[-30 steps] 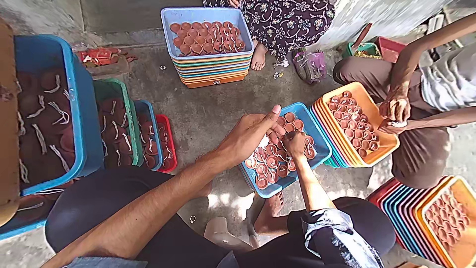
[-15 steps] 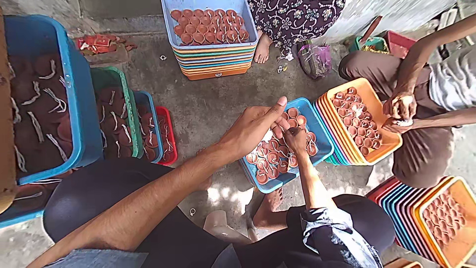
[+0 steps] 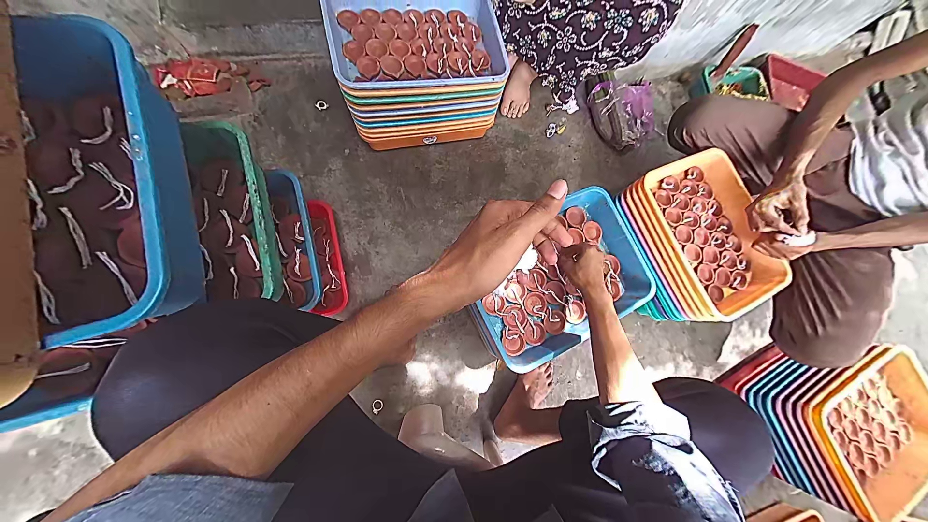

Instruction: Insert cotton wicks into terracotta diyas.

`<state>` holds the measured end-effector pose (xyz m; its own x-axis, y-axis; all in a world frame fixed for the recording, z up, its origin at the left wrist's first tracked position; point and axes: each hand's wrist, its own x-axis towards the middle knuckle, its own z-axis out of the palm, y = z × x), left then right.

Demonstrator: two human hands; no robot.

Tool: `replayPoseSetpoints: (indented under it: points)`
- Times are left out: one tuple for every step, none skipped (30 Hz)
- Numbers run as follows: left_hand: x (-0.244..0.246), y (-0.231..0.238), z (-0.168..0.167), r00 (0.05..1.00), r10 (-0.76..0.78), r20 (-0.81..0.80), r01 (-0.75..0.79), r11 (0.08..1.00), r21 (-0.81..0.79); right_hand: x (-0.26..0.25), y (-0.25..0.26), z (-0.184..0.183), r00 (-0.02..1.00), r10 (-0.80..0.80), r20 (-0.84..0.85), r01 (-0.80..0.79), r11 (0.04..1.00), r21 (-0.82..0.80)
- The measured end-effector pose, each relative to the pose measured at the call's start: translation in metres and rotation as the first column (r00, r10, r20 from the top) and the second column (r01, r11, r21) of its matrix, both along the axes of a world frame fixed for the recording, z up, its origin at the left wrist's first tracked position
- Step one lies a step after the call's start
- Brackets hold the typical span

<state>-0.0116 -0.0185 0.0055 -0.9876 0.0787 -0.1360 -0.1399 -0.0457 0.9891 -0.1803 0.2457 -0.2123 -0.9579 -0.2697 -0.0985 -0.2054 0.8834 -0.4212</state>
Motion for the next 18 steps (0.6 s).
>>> replayPoseSetpoints:
  points:
    - [0.000,0.000,0.000,1.000,0.003,0.006,-0.003,1.000,0.001,0.002,-0.001,-0.002,1.000,0.000,0.003,0.000,1.000,0.010]
    - [0.000,0.000,0.000,1.000,0.006,0.011,-0.006,1.000,0.000,0.002,-0.002,-0.004,1.000,0.001,-0.001,-0.001,1.000,0.018]
    - [0.000,0.000,0.000,1.000,0.004,0.013,-0.004,1.000,-0.003,0.002,-0.002,-0.006,1.000,-0.001,-0.003,0.001,1.000,0.017]
    - [0.000,0.000,0.000,1.000,0.003,0.007,-0.003,1.000,-0.004,0.000,-0.001,-0.007,1.000,-0.006,0.001,0.006,1.000,0.012]
    - [0.000,0.000,0.000,1.000,0.006,0.002,-0.006,1.000,-0.003,-0.002,-0.001,-0.009,1.000,-0.020,0.002,0.020,1.000,0.003]
    - [0.000,0.000,0.000,1.000,0.007,0.002,-0.007,1.000,-0.002,-0.003,-0.001,-0.010,0.999,-0.039,0.009,0.039,0.999,-0.010]
    - [0.000,0.001,0.000,1.000,0.009,0.000,-0.009,1.000,-0.001,-0.004,-0.001,-0.011,0.998,-0.065,0.017,0.065,0.998,-0.023]
    - [0.000,0.000,0.000,1.000,0.009,-0.004,-0.009,1.000,-0.005,-0.004,-0.002,-0.012,0.996,-0.090,0.022,0.091,0.995,-0.030]
    - [0.000,0.000,0.000,1.000,0.012,-0.008,-0.012,1.000,-0.009,-0.003,-0.003,-0.012,0.994,-0.109,0.023,0.110,0.993,-0.040]
    - [0.000,0.000,0.000,1.000,0.016,-0.011,-0.016,1.000,-0.011,-0.003,-0.004,-0.013,0.992,-0.124,0.018,0.124,0.991,-0.046]
    - [0.000,0.000,0.000,1.000,0.016,-0.011,-0.016,1.000,-0.013,-0.002,-0.005,-0.013,0.990,-0.139,0.008,0.139,0.989,-0.054]
    - [0.000,0.001,0.000,1.000,0.016,-0.007,-0.016,1.000,-0.007,-0.002,-0.006,-0.014,0.988,-0.153,0.000,0.153,0.986,-0.064]
    - [0.000,0.000,0.000,1.000,0.014,-0.004,-0.014,1.000,0.002,-0.001,-0.006,-0.016,0.986,-0.165,-0.004,0.164,0.984,-0.074]
    - [0.000,0.000,0.000,1.000,0.014,-0.004,-0.014,1.000,0.012,-0.001,-0.007,-0.016,0.985,-0.174,-0.003,0.174,0.981,-0.084]
    - [0.000,0.000,0.000,1.000,0.014,-0.003,-0.014,1.000,0.014,0.000,-0.009,-0.016,0.983,-0.185,0.001,0.184,0.978,-0.093]
    - [0.000,-0.001,-0.001,1.000,0.009,-0.001,-0.009,1.000,0.012,0.000,-0.009,-0.015,0.980,-0.197,0.014,0.198,0.974,-0.107]
    - [0.002,-0.001,-0.002,1.000,0.009,0.000,-0.009,1.000,0.013,0.001,-0.009,-0.013,0.978,-0.209,0.023,0.210,0.971,-0.117]
    - [0.004,0.000,-0.005,1.000,0.014,-0.010,-0.014,1.000,0.017,0.002,-0.008,-0.010,0.975,-0.220,0.022,0.221,0.968,-0.121]
